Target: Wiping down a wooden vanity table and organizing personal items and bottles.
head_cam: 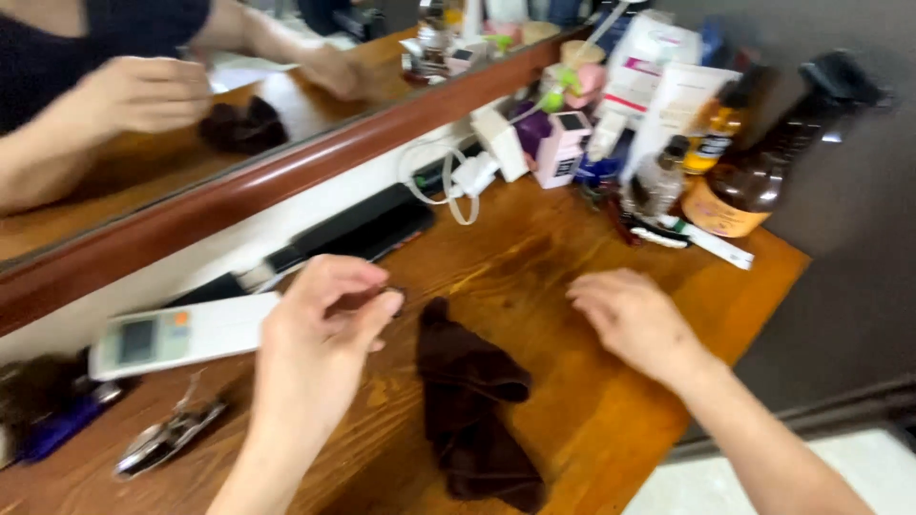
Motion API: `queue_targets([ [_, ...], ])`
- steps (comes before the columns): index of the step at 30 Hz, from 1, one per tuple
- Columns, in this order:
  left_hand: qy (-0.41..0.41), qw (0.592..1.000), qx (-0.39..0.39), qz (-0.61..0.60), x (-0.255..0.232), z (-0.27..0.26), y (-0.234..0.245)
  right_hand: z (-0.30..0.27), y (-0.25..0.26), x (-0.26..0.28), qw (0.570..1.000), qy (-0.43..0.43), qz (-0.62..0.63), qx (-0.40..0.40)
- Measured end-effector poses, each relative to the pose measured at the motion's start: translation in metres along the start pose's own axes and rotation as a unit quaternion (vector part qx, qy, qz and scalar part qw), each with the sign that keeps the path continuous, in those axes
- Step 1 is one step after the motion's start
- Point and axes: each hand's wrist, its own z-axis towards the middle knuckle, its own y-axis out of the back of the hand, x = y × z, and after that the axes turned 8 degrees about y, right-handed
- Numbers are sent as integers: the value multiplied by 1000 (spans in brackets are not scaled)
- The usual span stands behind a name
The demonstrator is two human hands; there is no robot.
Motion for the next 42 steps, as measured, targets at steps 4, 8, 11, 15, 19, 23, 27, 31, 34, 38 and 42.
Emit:
queue_targets([
  [4, 26, 999, 12, -21, -4, -3, 5, 34, -13, -46, 999, -17, -45, -6],
  [8, 35, 998, -4, 55, 0, 0, 6, 57, -25, -80, 994, 7, -109, 22],
  [11, -10, 993, -36, 111, 15, 10, 13, 74, -18, -48, 993, 8, -118, -12],
  [15, -92, 988, -79, 94, 34, 20, 5, 81, 19, 49, 998, -42, -37, -40],
  [19, -106, 990, -73, 60, 38, 22, 6, 62, 13, 130, 990, 8, 138, 31],
  [23, -69, 993, -46, 81, 39, 20, -6, 38, -9, 135, 988, 102, 96, 62],
  [27, -62, 993, -30, 100, 46, 16, -9, 36, -20, 70, 983, 96, -127, 88],
  [31, -90, 989, -30, 112, 49, 14, -11, 34, -26, -2, 995, -19, -45, 82],
  [34, -130, 985, -23, 107, 51, 19, -16, 36, -21, -1, 995, -90, 38, 12],
  [38, -129, 985, -11, 114, 56, 16, -26, 34, 4, 90, 983, -9, 178, 41],
  [42, -101, 986, -6, 131, 55, 11, -30, -8, 12, 154, 973, 104, 187, 86],
])
